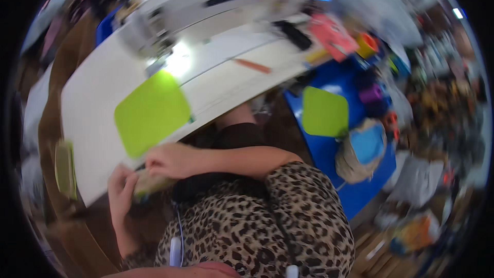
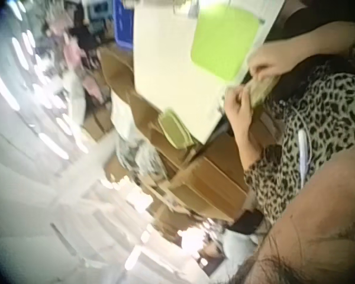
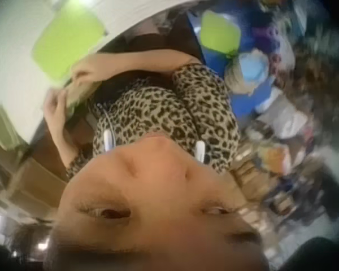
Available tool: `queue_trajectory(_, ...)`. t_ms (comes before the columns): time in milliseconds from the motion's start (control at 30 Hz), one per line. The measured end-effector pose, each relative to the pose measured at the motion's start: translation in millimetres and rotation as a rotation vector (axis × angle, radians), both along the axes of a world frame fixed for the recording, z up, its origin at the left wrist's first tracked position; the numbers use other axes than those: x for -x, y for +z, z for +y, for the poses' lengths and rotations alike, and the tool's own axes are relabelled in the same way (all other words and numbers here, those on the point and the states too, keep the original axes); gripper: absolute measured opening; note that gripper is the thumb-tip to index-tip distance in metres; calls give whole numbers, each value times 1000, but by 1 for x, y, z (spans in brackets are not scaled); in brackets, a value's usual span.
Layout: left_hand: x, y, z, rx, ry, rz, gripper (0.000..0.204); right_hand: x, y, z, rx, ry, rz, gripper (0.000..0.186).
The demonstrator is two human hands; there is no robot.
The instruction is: The recorder is using an industrial sewing machine to sew lime green mesh bags.
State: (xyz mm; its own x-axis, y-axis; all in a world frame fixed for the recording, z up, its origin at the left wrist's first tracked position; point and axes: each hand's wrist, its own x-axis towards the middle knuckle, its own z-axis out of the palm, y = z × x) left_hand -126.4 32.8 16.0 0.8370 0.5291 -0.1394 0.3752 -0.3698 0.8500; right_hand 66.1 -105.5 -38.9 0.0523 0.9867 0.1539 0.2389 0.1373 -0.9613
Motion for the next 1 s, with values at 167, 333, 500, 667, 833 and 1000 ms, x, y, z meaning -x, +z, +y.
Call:
queue_trajectory(167,-6,18,11,116,-27,19,8,18,-8,4,-101,-113,225,14)
queue_trajectory(333,-21,7,16,228,-27,-7,8,16,-15,-1,-122,-197,274,16)
queue_trajectory(500,-22,-2,34,185,-68,-63,10,20,-23,9,-117,-215,305,17)
queue_trajectory(667,-25,7,29,200,-56,-28,11,21,-19,5,-152,-205,284,20)
queue_trajectory(833,-28,17,21,206,-61,-12,12,17,-10,-5,-147,-174,274,21)
queue_trajectory(1000,-31,21,21,164,-88,-24,13,15,-6,-10,-157,-166,283,21)
